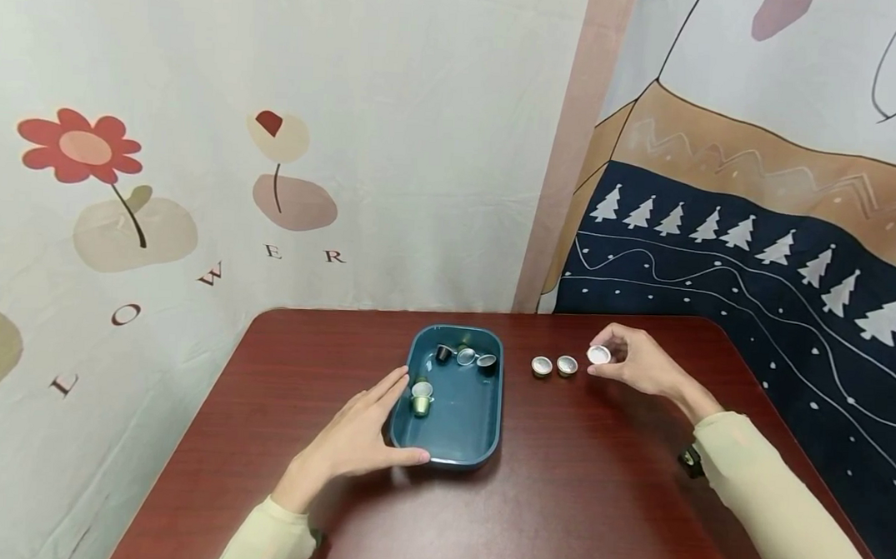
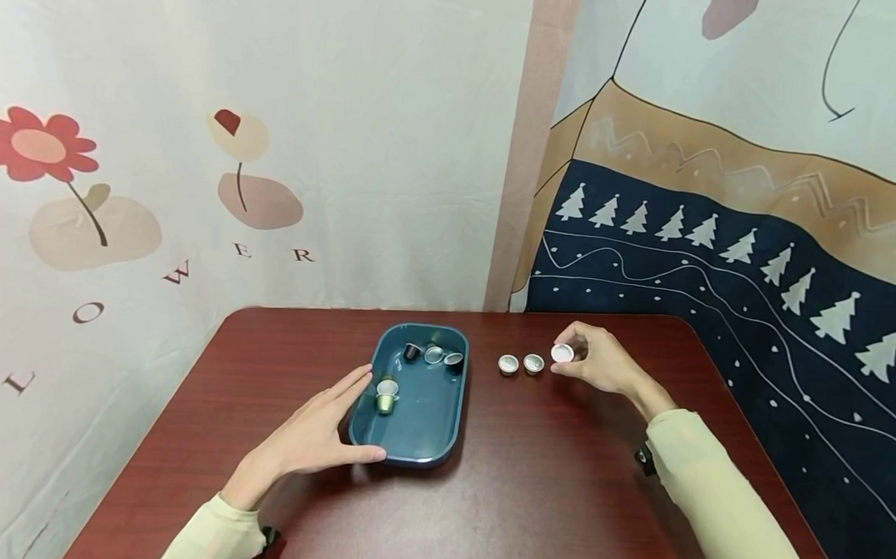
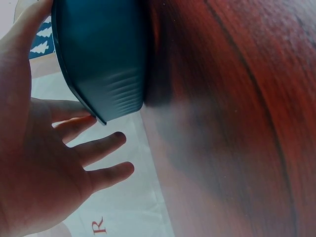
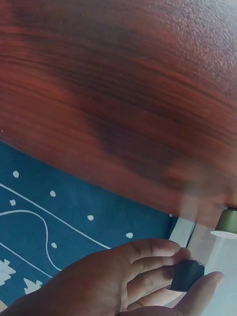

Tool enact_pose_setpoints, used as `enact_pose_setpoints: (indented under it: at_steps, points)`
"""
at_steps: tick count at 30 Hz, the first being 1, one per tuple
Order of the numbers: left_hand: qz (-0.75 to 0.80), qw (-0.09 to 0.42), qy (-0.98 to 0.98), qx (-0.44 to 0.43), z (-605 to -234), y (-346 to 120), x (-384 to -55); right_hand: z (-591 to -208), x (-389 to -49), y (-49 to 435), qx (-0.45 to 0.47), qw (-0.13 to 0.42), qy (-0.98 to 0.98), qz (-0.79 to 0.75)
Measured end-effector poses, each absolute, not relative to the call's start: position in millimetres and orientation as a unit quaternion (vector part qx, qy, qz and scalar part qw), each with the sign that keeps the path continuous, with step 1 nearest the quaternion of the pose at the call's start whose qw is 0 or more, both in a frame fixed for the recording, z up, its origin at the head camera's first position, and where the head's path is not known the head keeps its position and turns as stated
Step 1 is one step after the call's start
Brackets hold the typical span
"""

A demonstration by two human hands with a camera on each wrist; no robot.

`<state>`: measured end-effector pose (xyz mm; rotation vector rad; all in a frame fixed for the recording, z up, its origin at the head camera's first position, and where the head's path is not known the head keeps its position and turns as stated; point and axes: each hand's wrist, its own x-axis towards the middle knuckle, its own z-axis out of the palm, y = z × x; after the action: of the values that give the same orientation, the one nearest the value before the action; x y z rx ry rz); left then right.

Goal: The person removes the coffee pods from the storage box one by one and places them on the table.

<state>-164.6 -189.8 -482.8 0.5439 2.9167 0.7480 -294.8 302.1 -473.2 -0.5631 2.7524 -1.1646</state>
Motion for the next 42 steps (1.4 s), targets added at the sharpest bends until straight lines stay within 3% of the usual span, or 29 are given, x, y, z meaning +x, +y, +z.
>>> enact_pose_setpoints:
  at_steps: [11, 42]
  points:
    - [0.247, 0.047, 0.952, 0.173, -482.1, -189.8, -163.5, -494.0, -299.4, 303.4, -0.183, 0.068, 0.895, -0.401]
    - [0.259, 0.048, 0.951, 0.164, -483.9, -190.2, -164.1, -513.7, -308.7, 297.5, -0.185, 0.051, 0.911, -0.366]
